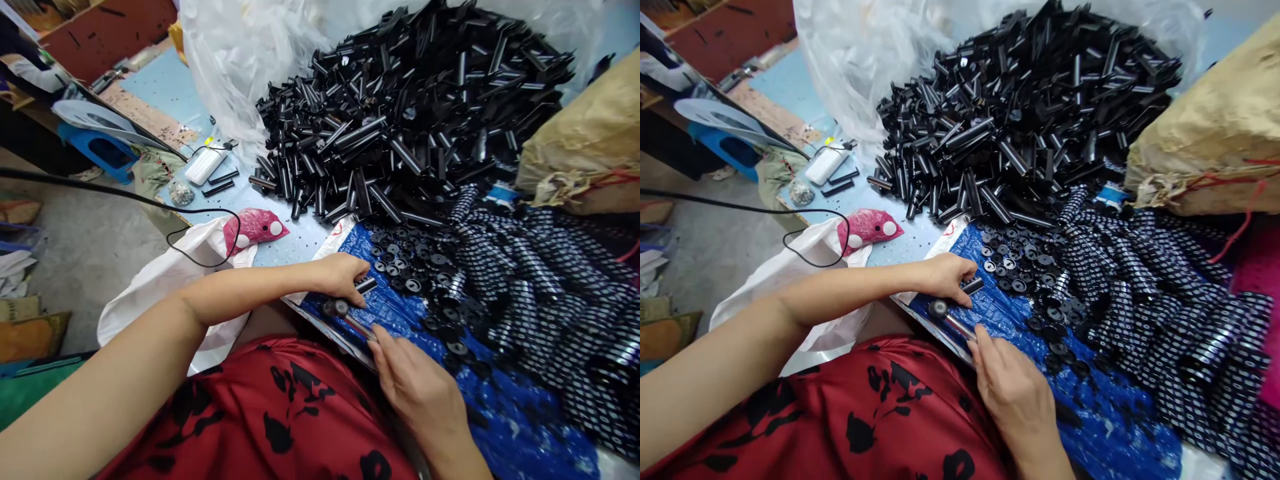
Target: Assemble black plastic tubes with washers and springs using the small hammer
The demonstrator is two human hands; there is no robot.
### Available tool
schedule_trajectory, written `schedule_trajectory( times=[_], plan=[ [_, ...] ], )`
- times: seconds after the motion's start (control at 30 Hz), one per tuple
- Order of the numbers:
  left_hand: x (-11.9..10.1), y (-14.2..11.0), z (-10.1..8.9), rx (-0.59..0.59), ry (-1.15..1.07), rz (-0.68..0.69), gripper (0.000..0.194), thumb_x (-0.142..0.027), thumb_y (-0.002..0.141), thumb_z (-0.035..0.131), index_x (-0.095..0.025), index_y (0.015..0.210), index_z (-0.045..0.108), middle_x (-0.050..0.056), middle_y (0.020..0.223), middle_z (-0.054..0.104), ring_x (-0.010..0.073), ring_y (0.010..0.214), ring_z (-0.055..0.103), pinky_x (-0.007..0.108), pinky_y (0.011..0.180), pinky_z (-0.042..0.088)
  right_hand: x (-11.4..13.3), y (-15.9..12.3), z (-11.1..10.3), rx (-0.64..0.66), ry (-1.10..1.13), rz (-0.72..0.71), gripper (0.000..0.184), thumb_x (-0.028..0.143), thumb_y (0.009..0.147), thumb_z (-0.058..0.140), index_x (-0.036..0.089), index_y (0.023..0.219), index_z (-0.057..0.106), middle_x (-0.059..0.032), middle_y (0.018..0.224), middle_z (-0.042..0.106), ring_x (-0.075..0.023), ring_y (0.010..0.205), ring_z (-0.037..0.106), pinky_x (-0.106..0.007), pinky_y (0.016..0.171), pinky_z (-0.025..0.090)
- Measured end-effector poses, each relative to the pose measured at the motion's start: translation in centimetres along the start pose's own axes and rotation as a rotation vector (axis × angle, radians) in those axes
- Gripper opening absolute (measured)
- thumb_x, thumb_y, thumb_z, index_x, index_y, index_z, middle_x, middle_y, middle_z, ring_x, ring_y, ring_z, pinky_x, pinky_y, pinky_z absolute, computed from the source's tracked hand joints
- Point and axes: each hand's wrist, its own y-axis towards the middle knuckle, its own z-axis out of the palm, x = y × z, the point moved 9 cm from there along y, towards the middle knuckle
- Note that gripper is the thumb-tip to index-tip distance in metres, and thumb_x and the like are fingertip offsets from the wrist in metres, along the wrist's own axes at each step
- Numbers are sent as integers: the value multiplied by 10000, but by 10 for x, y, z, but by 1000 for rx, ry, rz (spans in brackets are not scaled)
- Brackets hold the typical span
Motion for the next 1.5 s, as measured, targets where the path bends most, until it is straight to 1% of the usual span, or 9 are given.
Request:
schedule_trajectory(
  times=[0.13,0.27,0.43,0.53,0.67,0.87,1.0,1.2,1.5],
  plan=[
    [-8,-25,-18,-75,19,12,257,-305,715,767,-185,850,584,-3,723,549,147,627,441,281,581,271,-19,-13,-9,-43,73,67,311,183,928,570,114,1229,610,-34,1036,665,-36,905,579,-168,848,423],
    [10,-109,-53,97,8,126,149,-262,775,699,-191,866,605,-11,712,565,129,607,449,271,583,300,-46,-30,-18,-72,-18,191,256,268,909,629,131,1124,657,-16,1034,673,-54,916,576,-195,861,421],
    [74,-197,-91,205,330,-233,237,-305,736,823,-191,917,722,35,799,669,167,707,551,278,640,322,-49,-29,0,-82,-22,176,239,362,882,674,161,1003,719,-9,1012,678,-81,933,566,-234,885,408],
    [38,-166,-89,86,189,-4,329,-448,923,670,-188,1122,712,70,1000,711,181,874,627,273,773,420,-42,-16,9,-86,-37,173,221,351,891,661,161,973,737,-30,999,670,-92,957,551,-240,885,396],
    [27,-77,-137,-547,355,-114,322,-353,1010,502,-110,1139,670,142,1115,682,233,1040,613,341,930,442,-25,-1,-2,-129,-39,143,216,278,887,657,145,1048,713,-41,1057,669,-95,1003,563,-243,912,407],
    [56,18,-134,-512,484,-304,265,-332,952,502,-163,990,703,125,990,718,291,939,658,361,765,445,-67,-35,-40,-230,-126,303,218,212,900,622,146,1103,663,-17,1036,679,-29,942,601,-174,903,454],
    [54,12,-137,-551,452,-288,186,-301,891,543,-175,855,674,84,811,690,245,787,637,332,674,380,-131,-57,-66,-219,-422,614,312,330,926,596,128,1157,652,-29,1013,679,-41,863,592,-183,838,432],
    [51,-27,-133,-647,106,-214,94,-222,780,592,-180,861,570,-15,589,530,129,540,453,283,567,286,-173,-45,-36,94,-493,752,521,576,930,545,160,1229,643,-41,935,672,-56,747,519,-225,692,272],
    [63,-54,-74,-655,-1190,-177,300,-267,726,659,-196,925,446,-26,633,618,87,433,462,187,440,329,-176,-106,-25,-489,591,1140,732,621,754,723,123,1270,578,-67,1029,652,-58,849,617,-202,822,504]
  ],
)
